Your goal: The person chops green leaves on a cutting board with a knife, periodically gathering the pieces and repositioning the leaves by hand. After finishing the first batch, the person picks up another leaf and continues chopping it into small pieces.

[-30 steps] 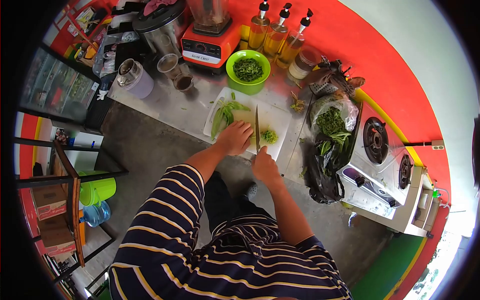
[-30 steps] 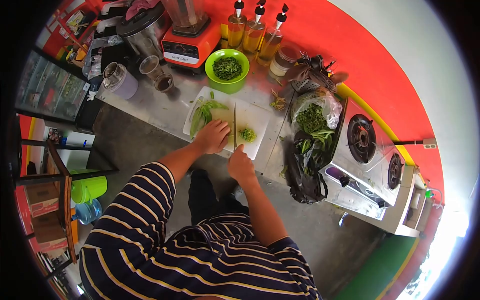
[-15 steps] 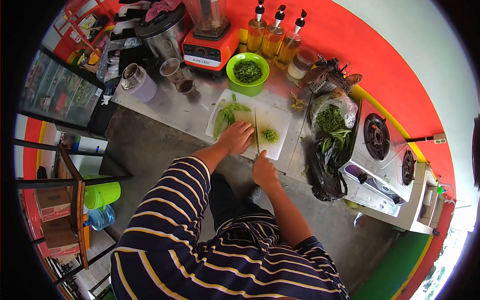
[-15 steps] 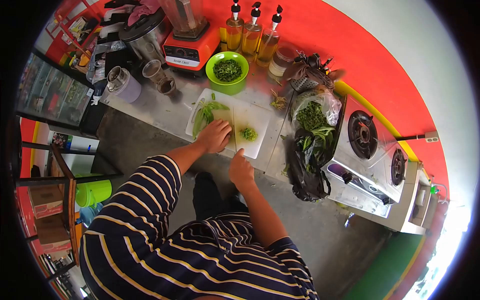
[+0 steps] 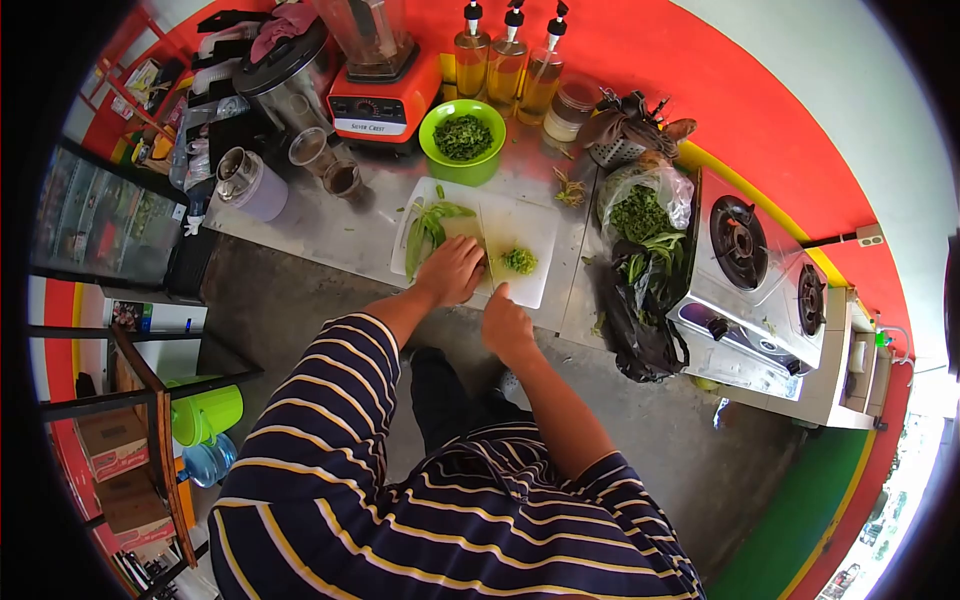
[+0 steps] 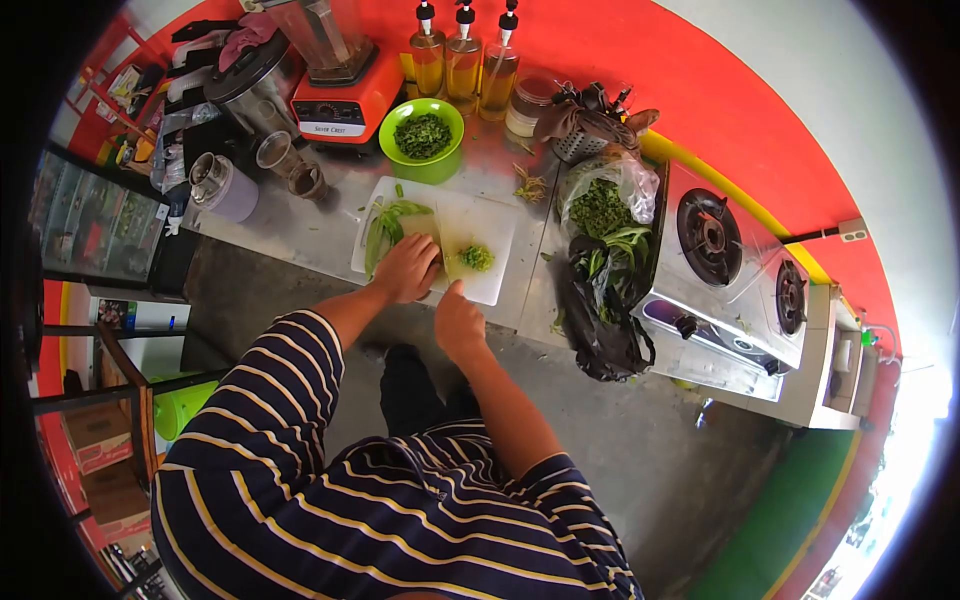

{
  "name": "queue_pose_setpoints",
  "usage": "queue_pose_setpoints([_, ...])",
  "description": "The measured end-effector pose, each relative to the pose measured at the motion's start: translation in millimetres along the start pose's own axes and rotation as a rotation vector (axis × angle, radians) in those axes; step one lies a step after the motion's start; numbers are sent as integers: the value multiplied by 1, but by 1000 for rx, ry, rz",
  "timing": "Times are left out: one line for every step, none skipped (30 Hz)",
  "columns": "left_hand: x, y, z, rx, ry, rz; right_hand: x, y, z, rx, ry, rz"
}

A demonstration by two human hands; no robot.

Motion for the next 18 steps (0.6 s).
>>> queue_pose_setpoints([-1, 1, -2, 3, -1, -1, 0, -4, 3, 1, -2, -1])
queue_pose_setpoints([-1, 2, -3, -5, -7, 4, -1, -9, 6, 23, -8, 12])
queue_pose_setpoints([0, 0, -2, -15, -15, 7, 1, -13, 10, 42, -16, 25])
queue_pose_setpoints([1, 0, -2, -15, -18, 0, 2, -13, 14, 36, -20, 24])
queue_pose_setpoints([1, 0, -3, -20, -9, 8, -2, -11, 14, 59, -22, -3])
queue_pose_setpoints([2, 0, -4, -21, 3, 18, -6, -9, 9, 87, -24, -33])
queue_pose_setpoints([1, 2, -6, -14, 11, 16, -8, -4, 4, 91, -27, -42])
queue_pose_setpoints([2, 3, -4, -36, 39, 15, -8, 1, -1, 79, -15, -44])
queue_pose_setpoints([3, 1, -1, -65, 65, 15, -9, 3, -3, 62, 0, -44])
queue_pose_setpoints([3, -1, 1, -71, 70, 14, -8, 1, -8, 58, 6, -47])
queue_pose_setpoints([3, 0, 1, -56, 66, 16, -4, -1, -12, 38, -7, -40])
queue_pose_setpoints([3, 0, 1, -38, 62, 19, -1, -1, -12, 20, -22, -32])
queue_pose_setpoints([2, 1, 1, -38, 63, 21, 0, -4, -10, 21, -21, -32])
queue_pose_setpoints([2, 1, 2, -44, 73, 23, 1, -9, -8, 47, -10, -24])
queue_pose_setpoints([2, 1, 3, -51, 82, 23, 3, -11, -5, 72, -1, -15])
queue_pose_setpoints([2, 1, 3, -51, 80, 22, 4, -9, 0, 70, -2, -14])
queue_pose_setpoints([3, 1, 1, -50, 77, 26, 2, -7, 4, 93, -37, -37])
queue_pose_setpoints([3, 1, 1, -49, 73, 30, 0, -7, 5, 116, -72, -59])
Point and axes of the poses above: each hand's wrist, its own y-axis away from the middle knuckle, its own z-axis out of the back of the hand, x = y × z, the point moved 9 cm from there along -y, towards the middle knuckle, and after that the axes turned 10 degrees about -y, right-handed, at the moved point
